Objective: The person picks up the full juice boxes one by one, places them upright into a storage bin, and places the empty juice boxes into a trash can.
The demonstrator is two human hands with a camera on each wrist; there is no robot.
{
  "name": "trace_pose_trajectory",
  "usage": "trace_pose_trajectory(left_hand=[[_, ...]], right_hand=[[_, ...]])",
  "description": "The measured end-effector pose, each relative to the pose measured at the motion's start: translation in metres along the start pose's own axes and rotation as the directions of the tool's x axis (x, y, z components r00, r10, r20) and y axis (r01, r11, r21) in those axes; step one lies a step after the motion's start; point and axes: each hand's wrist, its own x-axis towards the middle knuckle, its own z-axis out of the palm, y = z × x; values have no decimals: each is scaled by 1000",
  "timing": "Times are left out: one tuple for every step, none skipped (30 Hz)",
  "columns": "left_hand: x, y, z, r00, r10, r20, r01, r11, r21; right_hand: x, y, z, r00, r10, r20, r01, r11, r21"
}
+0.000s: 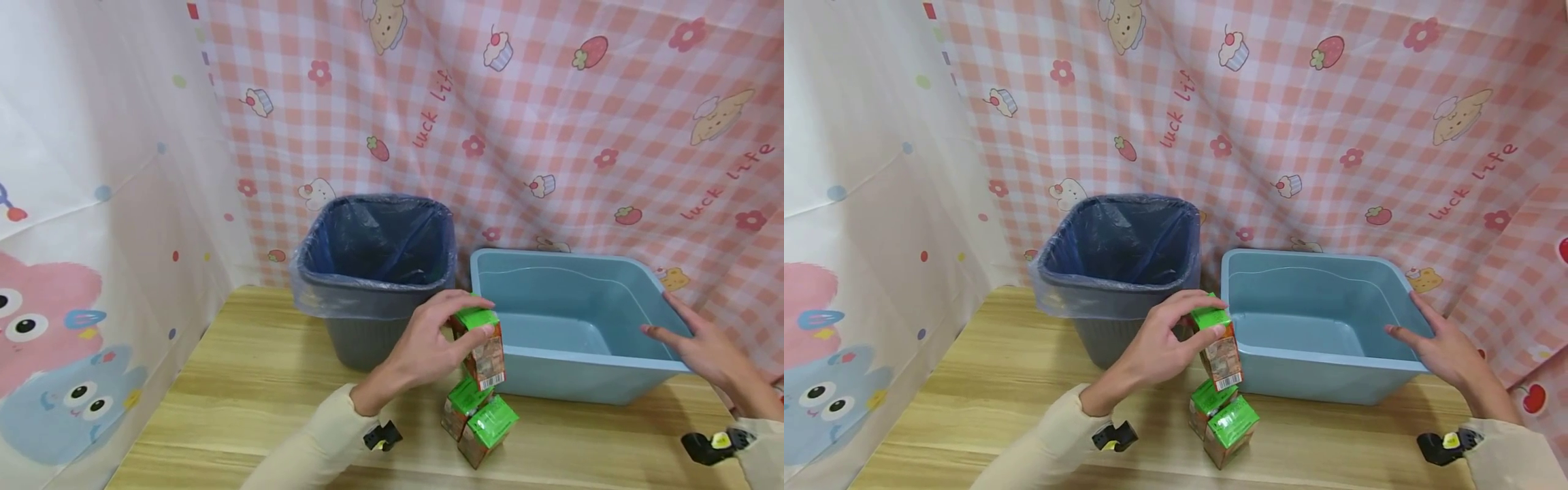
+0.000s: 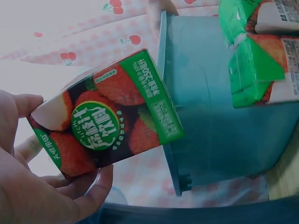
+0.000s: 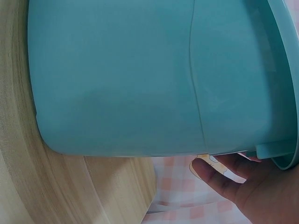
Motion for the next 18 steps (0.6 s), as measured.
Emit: trace_pose_trajectory(left_hand=[[1,0,1,1000,-1,3,1,1000,-5],[1,1,2,1000,-2,5,2,1000,-4],[1,1,2,1000,-2,6,2,1000,-4],[2,2,3,1000,0,8,0,1000,-4],[2,3,3,1000,4,8,-4,1000,-3],[2,4,3,1000,11,9,-11,1000,-5],[3,6,3,1000,21,10,-21,1000,-7],[3,7,4,1000,28,11,-28,1000,-12],[4,9,4,999,35,13,-34,999,-16],[4,11,4,999,41,14,-40,999,-24],[5,13,4,999,43,17,-43,999,-31],[6,14,4,999,42,18,-41,998,-39],[7,16,5,999,41,20,-40,998,-49],[8,17,5,999,36,21,-35,998,-52],[9,18,6,999,35,21,-34,998,-55],[11,20,7,999,34,20,-33,997,-63],[13,20,8,999,34,18,-33,997,-67],[15,21,9,999,36,14,-35,997,-73]], right_hand=[[0,0,0,1000,-1,3,1,1000,2],[0,0,0,1000,0,3,0,1000,0],[0,0,0,1000,0,4,0,1000,1],[0,0,0,1000,3,5,-3,1000,2],[0,0,0,1000,2,6,-2,1000,2],[0,0,0,1000,6,6,-6,1000,4],[0,0,0,1000,7,3,-7,1000,4],[0,0,0,1000,6,-1,-6,1000,-1],[0,0,1,1000,5,-4,-5,1000,-1],[0,0,1,1000,1,-8,-1,1000,-4],[-1,0,1,1000,2,-8,-2,1000,-2],[-1,0,1,1000,1,-12,-1,1000,-3],[-1,0,1,1000,-2,-14,2,1000,-4],[-2,0,1,1000,-5,-14,5,1000,-3],[-2,0,1,1000,-8,-12,8,1000,-2],[-2,0,1,1000,-13,-10,13,1000,-3],[-3,0,1,1000,-14,-7,14,1000,-3],[-3,-1,1,1000,-21,-9,21,1000,-11]])
